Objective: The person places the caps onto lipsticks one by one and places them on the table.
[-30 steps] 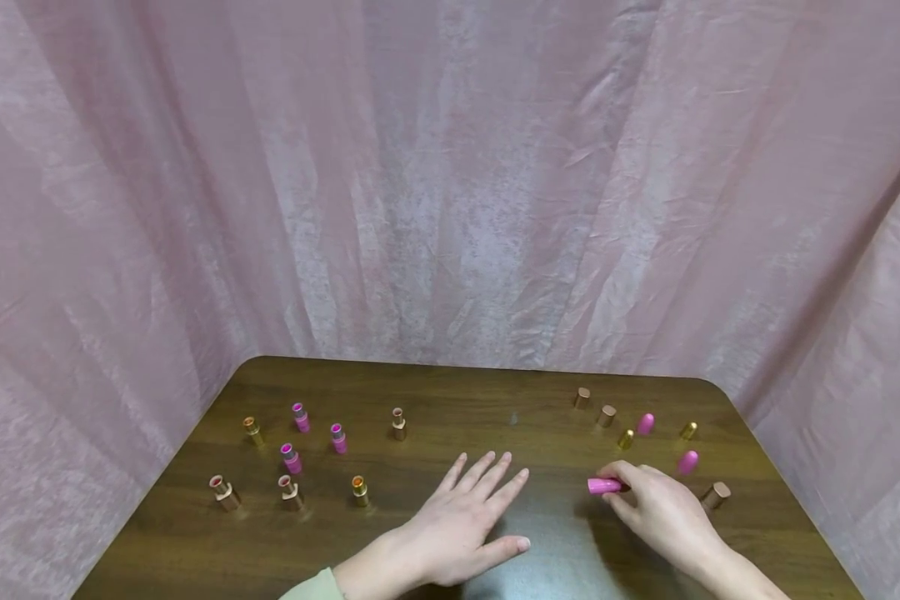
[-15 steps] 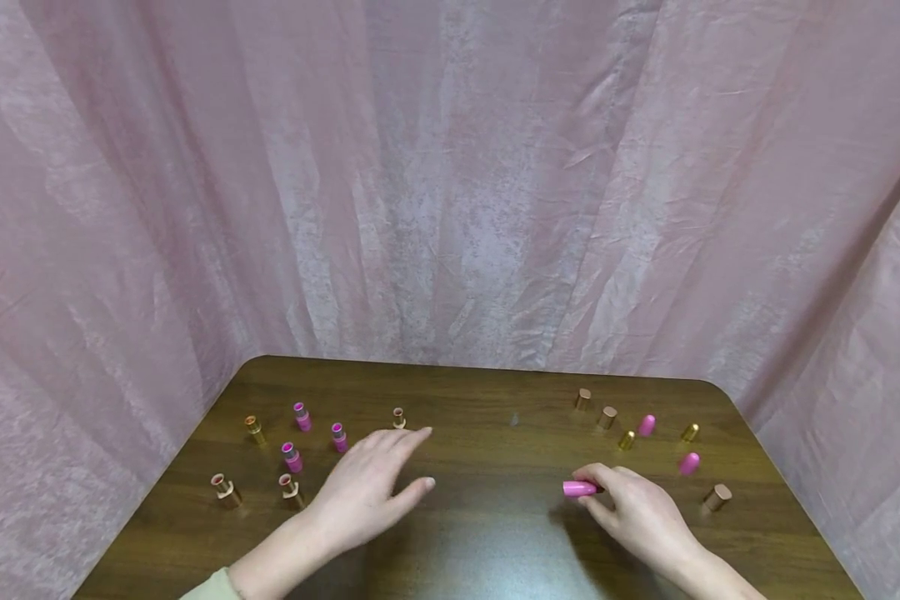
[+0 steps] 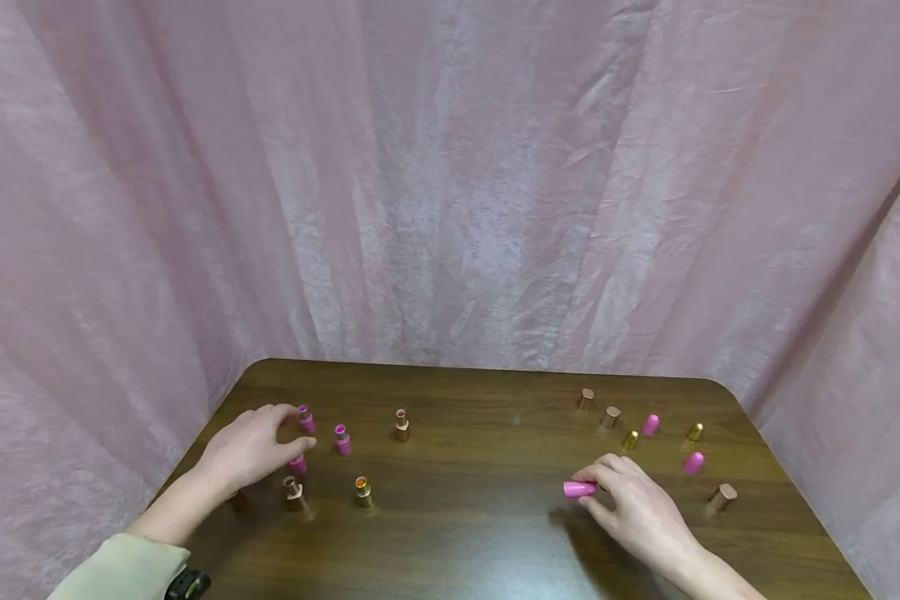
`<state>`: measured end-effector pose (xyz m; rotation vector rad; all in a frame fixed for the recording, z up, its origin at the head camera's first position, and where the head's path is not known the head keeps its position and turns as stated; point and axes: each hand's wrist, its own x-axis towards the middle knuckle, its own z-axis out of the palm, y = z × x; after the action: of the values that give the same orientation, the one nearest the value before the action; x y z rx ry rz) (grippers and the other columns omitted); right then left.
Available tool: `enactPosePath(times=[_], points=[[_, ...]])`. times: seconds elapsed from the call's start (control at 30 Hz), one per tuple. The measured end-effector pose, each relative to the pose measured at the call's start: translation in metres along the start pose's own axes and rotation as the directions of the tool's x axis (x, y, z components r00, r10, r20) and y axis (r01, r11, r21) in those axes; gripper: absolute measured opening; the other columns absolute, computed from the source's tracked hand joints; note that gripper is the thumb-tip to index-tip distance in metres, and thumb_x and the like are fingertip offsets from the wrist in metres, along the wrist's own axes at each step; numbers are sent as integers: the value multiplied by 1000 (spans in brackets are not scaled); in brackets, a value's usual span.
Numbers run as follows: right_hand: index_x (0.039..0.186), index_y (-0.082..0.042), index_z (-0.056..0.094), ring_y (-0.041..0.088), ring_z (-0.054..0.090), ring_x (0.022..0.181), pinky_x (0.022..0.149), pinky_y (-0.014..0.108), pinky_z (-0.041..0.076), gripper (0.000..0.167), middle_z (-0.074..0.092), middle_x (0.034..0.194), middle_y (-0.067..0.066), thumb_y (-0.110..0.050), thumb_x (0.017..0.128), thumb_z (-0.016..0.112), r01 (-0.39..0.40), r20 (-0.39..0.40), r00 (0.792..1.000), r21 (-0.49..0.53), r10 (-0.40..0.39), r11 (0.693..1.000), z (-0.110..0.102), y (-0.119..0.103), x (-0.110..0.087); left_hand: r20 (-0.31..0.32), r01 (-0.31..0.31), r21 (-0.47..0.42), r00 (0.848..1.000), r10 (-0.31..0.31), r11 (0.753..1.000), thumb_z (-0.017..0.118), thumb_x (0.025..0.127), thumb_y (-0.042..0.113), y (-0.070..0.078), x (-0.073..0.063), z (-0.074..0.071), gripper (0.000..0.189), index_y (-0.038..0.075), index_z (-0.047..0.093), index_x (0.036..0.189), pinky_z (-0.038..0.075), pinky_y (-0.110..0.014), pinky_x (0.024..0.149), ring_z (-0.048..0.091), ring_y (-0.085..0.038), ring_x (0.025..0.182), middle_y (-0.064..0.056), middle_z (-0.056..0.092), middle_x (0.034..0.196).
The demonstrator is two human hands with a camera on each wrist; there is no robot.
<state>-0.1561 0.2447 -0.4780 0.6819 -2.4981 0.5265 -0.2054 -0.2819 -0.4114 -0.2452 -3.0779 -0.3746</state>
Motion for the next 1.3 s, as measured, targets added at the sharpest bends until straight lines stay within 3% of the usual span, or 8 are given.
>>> enactPosePath(times=[0.1,0.2,0.3,0.53,0.83,1.3], points=[[95,-27,74,3,60,90,76,29,51,38,63,95,-23,-9,67,93,3,-3,1000,4,-3,1000,1,0,-1,75,30,-11,997,-30,999,68,88,65,-13,3,2,74,6,64,132,53,-56,74,63,-43,111,-16,68,123],[95,-28,74,3,60,91,76,29,51,38,63,96,-24,-9,68,92,-1,4,1000,11,1,1000,2,-2,-1,122,37,-8,992,-36,999,73,86,60,-20,8,8,67,7,66,126,53,-51,71,67,-33,99,-11,70,110],[96,-30,73,3,59,91,77,29,51,39,63,96,-25,-10,68,93,-5,9,1000,17,5,1000,3,-4,-1,156,50,8,986,-50,999,78,82,51,-22,14,14,56,9,68,118,51,-48,68,66,-25,91,-3,70,102],[96,-32,73,2,59,92,77,30,51,38,62,97,-28,-13,70,92,-7,14,1000,18,6,1000,1,-5,-3,222,81,82,970,-97,993,82,74,39,-14,23,21,33,18,64,93,47,-48,66,57,-23,80,7,64,83],[97,-32,75,1,57,90,74,29,51,38,62,95,-27,-14,69,93,-26,31,999,13,25,1000,0,-4,-7,200,54,110,977,-76,992,73,72,22,-12,24,29,20,21,55,80,42,-41,57,53,-17,67,6,56,72],[96,-31,75,1,58,91,75,29,51,38,63,95,-27,-14,68,94,-9,18,1000,22,8,1000,3,-1,-11,186,8,164,982,-39,986,80,72,20,-8,25,33,25,21,55,75,45,-43,59,54,-17,66,6,57,71]])
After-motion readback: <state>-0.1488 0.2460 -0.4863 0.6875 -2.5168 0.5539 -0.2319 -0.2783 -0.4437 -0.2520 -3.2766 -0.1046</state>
